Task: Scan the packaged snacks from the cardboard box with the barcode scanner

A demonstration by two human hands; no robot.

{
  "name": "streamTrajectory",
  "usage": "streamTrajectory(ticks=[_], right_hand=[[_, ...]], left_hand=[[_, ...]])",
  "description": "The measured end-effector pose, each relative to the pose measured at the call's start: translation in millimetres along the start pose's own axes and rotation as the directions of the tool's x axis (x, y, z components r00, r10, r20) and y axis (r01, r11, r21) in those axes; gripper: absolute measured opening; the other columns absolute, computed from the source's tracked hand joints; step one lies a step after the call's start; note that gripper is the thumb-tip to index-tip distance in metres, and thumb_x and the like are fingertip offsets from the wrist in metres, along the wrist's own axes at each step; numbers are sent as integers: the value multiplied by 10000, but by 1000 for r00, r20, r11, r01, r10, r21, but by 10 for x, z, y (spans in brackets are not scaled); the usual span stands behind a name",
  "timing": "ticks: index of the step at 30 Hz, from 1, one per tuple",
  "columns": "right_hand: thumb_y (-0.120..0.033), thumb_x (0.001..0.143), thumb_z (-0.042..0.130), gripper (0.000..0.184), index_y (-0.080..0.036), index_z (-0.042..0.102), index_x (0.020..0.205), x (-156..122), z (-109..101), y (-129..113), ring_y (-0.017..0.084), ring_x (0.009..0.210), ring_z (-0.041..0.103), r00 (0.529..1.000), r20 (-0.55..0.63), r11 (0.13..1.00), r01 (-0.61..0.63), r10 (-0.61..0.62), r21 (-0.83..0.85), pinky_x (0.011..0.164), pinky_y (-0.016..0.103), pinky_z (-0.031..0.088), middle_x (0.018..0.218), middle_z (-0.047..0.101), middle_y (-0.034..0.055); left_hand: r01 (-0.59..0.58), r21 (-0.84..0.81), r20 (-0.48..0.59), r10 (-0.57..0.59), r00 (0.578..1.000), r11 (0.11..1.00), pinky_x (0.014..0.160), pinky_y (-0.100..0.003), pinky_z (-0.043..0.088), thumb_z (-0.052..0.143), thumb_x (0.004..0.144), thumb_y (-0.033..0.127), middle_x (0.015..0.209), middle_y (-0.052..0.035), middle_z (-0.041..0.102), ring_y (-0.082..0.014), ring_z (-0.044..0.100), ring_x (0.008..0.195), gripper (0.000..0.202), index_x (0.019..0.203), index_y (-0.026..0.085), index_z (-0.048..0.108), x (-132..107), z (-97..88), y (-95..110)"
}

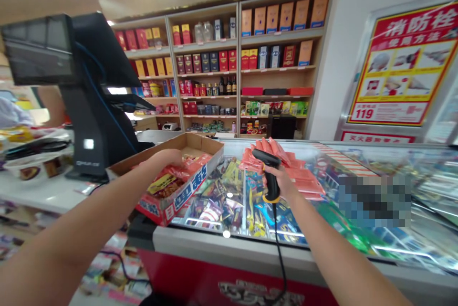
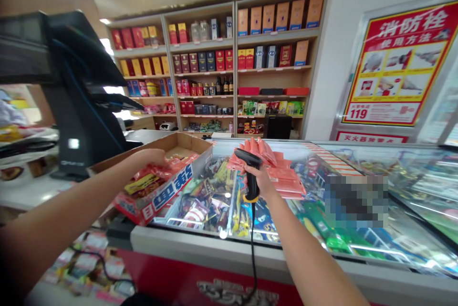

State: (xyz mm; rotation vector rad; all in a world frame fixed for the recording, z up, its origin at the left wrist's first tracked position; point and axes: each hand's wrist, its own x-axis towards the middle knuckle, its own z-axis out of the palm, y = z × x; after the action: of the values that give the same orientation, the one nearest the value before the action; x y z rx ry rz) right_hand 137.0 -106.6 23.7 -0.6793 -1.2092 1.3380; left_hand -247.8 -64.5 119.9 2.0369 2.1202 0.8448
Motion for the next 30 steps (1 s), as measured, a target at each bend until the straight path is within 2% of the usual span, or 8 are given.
streamTrajectory(ticks=[4,9,12,15,18,22,26,30], right_hand=[[-350,679,729,165,-207,654,713,-41,-106,115,115,425,528,998,38,998,-56,56,2,394,258,445,647,631,23],[-351,677,727,170,-207,656,735,-55,-140,133,117,432,535,998,50,999,-36,35,2,400,260,441,666,634,22],[-357,681,731,183,-206,656,752,-68,-114,111,113,430,532,997,71,1000,-11,12,-9,403,258,438,681,640,21],[-375,680,742,202,-208,658,758,-104,-84,58,112,438,534,996,90,1000,9,-7,-18,408,254,440,687,641,20],[-383,688,743,200,-215,658,756,-153,-67,-24,111,438,535,993,106,997,65,-60,-51,407,245,428,686,642,20],[-366,693,742,187,-211,663,761,-197,-77,-112,126,428,551,985,134,979,127,-106,-161,412,258,423,681,650,32],[-363,698,743,189,-205,660,762,-197,-111,-121,144,419,564,984,156,953,129,-89,-272,421,280,446,657,660,36],[-376,725,738,215,-188,644,771,-176,-152,-90,143,408,573,978,201,934,128,-62,-335,421,271,450,641,661,25]], left_hand=[[41,346,296,-151,943,937,729,-394,466,833,391,431,556,-108,601,-371,653,789,378,435,185,550,-57,76,3],[60,359,327,-186,927,931,654,-343,475,769,476,322,602,-103,644,-312,660,696,205,533,171,641,-124,72,286],[46,340,222,-127,967,939,635,-301,471,721,516,241,703,-102,689,-281,671,714,217,714,157,694,-187,-45,514],[-31,212,-55,44,998,977,662,-267,467,709,555,249,831,-72,706,-246,668,789,353,900,178,681,-271,-58,793],[-123,-156,-140,101,985,980,629,-242,459,717,576,260,788,-26,687,-197,649,728,351,911,173,655,-354,268,1030],[-107,-644,-25,119,993,757,571,-229,450,728,564,242,662,20,635,-150,605,603,295,826,153,627,-397,1109,1066],[-107,-749,-62,91,994,653,563,-214,426,761,519,268,643,41,604,-121,561,581,314,773,150,618,-346,1693,832],[-115,-720,-54,110,992,684,578,-214,404,773,514,303,656,41,599,-120,546,607,339,778,147,627,-295,1753,655]])
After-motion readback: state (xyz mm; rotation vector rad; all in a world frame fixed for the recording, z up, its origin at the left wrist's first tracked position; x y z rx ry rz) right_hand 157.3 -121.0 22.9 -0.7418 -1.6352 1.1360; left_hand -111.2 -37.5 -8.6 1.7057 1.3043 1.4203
